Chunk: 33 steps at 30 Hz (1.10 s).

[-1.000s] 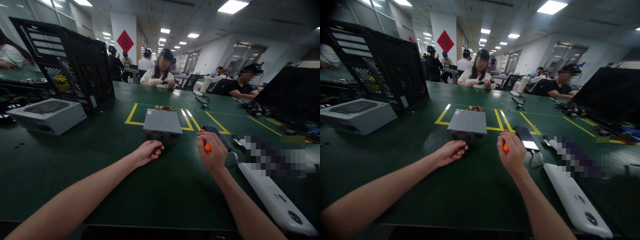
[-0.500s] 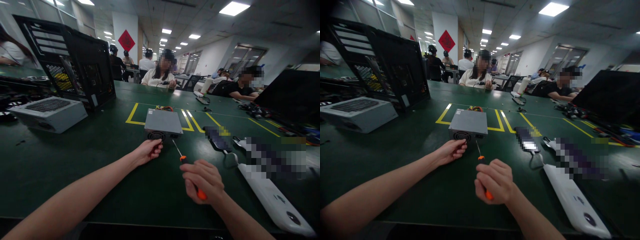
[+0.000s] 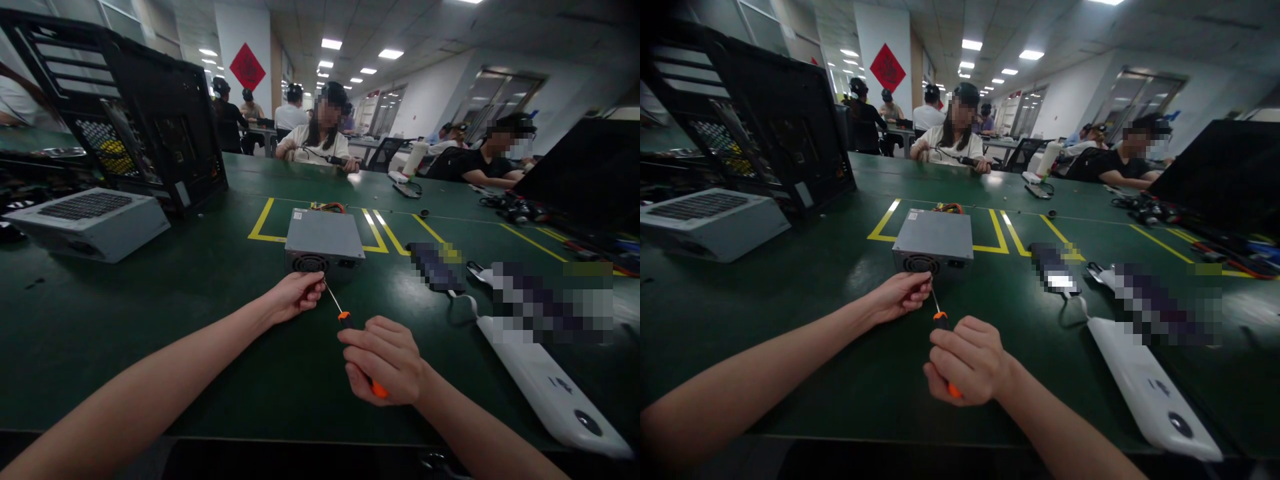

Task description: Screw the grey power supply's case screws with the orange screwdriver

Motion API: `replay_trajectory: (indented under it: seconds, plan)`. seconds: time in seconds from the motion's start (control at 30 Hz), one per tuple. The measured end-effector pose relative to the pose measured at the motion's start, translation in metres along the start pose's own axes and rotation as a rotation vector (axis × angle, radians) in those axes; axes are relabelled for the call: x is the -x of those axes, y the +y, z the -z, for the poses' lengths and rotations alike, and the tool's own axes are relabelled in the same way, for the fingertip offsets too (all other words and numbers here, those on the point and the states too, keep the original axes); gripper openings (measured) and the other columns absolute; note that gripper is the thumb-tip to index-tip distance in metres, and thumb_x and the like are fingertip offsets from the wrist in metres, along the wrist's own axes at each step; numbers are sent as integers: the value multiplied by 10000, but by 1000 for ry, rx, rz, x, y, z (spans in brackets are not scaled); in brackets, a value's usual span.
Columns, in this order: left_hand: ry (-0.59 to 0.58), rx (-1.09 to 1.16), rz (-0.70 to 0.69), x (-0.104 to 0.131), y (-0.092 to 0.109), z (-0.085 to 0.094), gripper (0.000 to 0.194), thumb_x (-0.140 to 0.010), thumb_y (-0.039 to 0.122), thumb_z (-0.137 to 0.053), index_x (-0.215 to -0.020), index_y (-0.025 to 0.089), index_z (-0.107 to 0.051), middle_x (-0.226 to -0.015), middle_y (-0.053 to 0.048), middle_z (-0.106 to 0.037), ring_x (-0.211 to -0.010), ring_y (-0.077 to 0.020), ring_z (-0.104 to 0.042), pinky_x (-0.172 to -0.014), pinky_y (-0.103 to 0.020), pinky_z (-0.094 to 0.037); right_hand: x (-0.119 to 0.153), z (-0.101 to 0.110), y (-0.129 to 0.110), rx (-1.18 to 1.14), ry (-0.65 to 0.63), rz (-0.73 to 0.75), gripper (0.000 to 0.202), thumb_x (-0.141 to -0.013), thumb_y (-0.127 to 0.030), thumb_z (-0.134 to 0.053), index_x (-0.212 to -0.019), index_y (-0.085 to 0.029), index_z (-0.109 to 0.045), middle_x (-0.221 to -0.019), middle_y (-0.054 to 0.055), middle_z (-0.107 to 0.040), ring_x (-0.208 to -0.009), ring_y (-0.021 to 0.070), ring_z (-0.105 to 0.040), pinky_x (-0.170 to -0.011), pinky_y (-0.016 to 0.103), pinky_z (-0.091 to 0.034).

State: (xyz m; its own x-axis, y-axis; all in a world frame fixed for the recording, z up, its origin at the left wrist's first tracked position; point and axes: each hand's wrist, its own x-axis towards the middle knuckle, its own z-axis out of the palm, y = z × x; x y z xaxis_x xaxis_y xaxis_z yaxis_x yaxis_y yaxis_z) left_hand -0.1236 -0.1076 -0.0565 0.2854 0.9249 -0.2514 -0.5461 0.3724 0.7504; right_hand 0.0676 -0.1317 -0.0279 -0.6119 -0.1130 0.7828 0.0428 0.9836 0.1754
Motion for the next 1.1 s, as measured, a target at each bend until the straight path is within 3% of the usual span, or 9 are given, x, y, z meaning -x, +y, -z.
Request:
replay_trajectory:
  seconds: [0.53,0.8,1.1]
  plan:
    - [22,-43,22,1,1,-4,167,-833,180,-517,-687,118,-467,-593,34,-424,-409,-6,-354,-320,-96,-160,1,5,0,9,22,-31,82,-718,-86,-493,-704,-130,-561,-679,72,-677,-524,109,-563,-480,250,-411]
    - [80,-114,2,1,-1,-7,186,-817,189,-517,-655,114,-466,-583,28,-431,-420,-13,-364,-332,-111,-159,3,-8,-5,95,-106,98,75,-715,-191,-568,-649,-155,-563,-682,26,-664,-469,91,-473,-446,243,-369]
    - [78,-86,-19,-2,-4,-4,171,-844,236,-489,-728,114,-514,-629,-3,-505,-462,-41,-413,-380,-144,-237,3,-4,-3,107,-70,65,83,-725,-171,-555,-648,-149,-576,-671,30,-664,-463,93,-468,-439,247,-359]
